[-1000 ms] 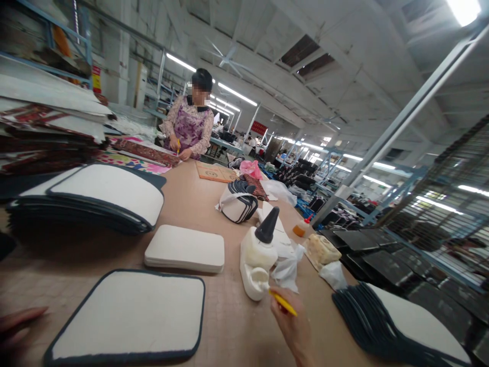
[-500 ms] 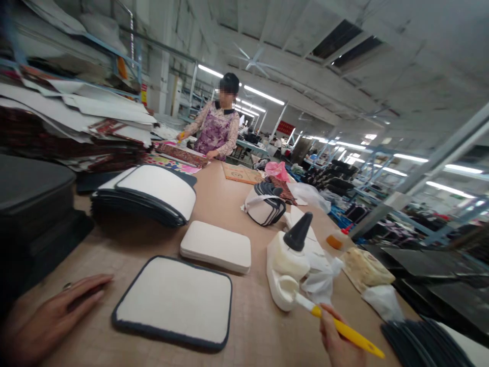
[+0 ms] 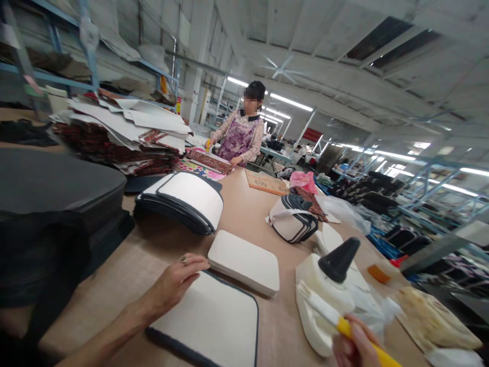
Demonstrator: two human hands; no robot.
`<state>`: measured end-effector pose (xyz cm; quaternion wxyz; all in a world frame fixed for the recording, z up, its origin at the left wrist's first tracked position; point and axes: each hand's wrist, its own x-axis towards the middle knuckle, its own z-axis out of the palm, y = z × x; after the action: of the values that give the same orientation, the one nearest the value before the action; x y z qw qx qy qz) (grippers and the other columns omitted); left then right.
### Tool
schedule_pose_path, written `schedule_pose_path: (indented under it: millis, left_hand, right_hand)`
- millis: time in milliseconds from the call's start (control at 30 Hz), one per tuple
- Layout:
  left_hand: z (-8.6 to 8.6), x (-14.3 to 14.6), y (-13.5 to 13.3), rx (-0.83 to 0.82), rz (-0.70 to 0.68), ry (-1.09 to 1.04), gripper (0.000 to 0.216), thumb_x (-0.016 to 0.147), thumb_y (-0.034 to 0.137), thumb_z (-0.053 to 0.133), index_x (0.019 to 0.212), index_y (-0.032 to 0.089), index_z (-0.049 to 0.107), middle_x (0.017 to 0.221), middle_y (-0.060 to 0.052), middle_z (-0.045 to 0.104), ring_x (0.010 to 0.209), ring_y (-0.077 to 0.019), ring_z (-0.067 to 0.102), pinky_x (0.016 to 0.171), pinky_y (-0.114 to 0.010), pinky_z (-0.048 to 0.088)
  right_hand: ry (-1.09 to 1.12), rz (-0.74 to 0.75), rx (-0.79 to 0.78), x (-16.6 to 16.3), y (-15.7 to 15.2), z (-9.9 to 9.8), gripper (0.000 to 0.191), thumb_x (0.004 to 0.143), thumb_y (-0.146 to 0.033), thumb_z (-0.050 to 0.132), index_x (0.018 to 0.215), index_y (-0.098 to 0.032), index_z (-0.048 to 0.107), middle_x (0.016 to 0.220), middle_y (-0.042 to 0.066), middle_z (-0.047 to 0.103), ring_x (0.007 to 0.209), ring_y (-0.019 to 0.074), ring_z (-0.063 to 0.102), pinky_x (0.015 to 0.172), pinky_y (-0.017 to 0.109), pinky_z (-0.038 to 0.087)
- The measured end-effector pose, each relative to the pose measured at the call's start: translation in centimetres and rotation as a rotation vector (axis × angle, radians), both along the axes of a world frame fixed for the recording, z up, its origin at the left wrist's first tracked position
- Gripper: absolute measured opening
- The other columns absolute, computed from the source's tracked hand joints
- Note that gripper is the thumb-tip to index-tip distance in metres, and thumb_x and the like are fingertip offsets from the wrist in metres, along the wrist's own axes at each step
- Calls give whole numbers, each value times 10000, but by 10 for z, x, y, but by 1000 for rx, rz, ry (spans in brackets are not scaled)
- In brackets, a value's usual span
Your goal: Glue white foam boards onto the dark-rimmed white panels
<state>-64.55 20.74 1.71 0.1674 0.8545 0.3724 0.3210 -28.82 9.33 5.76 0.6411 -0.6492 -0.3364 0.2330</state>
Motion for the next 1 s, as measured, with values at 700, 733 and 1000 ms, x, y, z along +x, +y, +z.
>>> schedule_pose_path:
  millis: [700, 733, 1000]
  left_hand:
    - [-5, 36, 68, -76, -166, 394, 358, 736, -38, 388, 960, 212, 513, 1080, -19, 513, 1035, -186, 434, 865, -275, 369]
    - [-3, 36, 68, -89, -170, 401, 365, 729, -42, 386, 959, 212, 513, 1083, -19, 514, 1038, -189, 434, 866, -280, 370]
    - [-11, 35, 75, -149, -135, 342, 346, 693, -36, 418, 945, 197, 460, 1049, -41, 520, 984, -173, 473, 874, -267, 387]
  right_hand:
    - [-434, 443, -136, -97, 214, -26, 240, 622, -425, 569, 595, -187, 584, 507, -22, 528, 491, 137, 484, 504, 250, 362]
    - [-457, 404, -160, -78, 207, -24, 236, 611, -421, 568, 583, -187, 583, 492, -20, 526, 480, 142, 482, 496, 255, 352]
    - [-550, 297, -196, -42, 163, 7, 275, 631, -458, 548, 589, -186, 571, 495, -8, 532, 496, 151, 484, 501, 264, 356]
